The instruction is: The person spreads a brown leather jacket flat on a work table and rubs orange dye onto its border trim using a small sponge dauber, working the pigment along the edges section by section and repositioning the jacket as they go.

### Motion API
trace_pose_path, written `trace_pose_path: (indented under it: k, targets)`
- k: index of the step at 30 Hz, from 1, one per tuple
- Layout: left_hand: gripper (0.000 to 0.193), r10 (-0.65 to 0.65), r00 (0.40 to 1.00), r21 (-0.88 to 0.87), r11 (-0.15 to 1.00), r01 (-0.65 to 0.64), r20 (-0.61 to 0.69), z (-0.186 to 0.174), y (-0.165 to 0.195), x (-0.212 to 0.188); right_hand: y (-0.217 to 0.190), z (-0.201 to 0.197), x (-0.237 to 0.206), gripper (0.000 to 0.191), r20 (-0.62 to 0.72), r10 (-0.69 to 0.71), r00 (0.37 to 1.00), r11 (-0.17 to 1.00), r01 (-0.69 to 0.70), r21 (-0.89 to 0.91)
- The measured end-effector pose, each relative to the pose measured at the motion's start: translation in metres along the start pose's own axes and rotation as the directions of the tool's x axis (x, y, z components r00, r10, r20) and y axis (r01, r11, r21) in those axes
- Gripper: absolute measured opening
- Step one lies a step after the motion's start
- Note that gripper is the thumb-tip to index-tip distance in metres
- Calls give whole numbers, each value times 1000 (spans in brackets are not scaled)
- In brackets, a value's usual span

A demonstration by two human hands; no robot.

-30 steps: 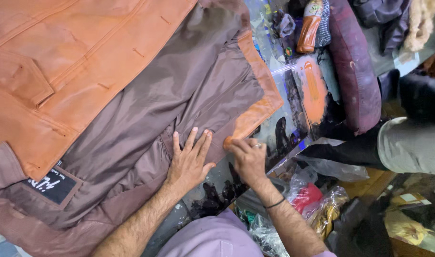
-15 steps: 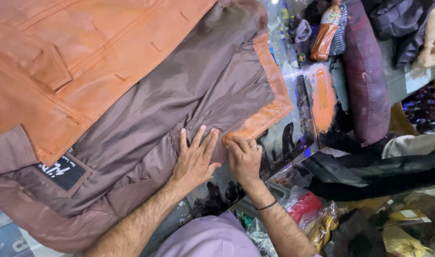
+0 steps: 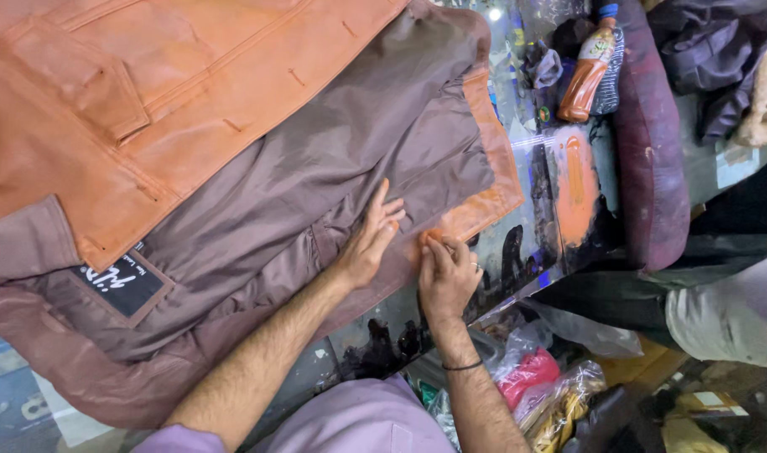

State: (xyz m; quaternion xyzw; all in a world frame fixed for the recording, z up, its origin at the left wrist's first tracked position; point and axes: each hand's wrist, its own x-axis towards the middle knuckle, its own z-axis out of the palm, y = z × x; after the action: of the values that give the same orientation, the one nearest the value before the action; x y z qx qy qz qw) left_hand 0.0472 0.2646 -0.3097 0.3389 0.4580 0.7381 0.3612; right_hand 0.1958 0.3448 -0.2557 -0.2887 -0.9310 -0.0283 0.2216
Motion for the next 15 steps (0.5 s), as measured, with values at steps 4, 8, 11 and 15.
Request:
trace_pose_path:
  k: [4,8,11,15]
  targets:
    - [81,-81,996,-222,972,73,-30,-5,-2,2,-7,0,0,19,-6,-62,998,998,62,33]
    - [85,-78,996,-159,985,70,-41,-3,3,-1,-15,0,-2,19,-6,-11,1000,999,11,46]
    - [85,-69,997,-110,992,65,-32,-4,6,-2,-19,0,-3,23,68,-56,996,997,52,61]
    - [85,-73,997,-120,990,69,-31,-6,8,-1,-23,-2,-3,16,50,15,999,1000,-14,-25]
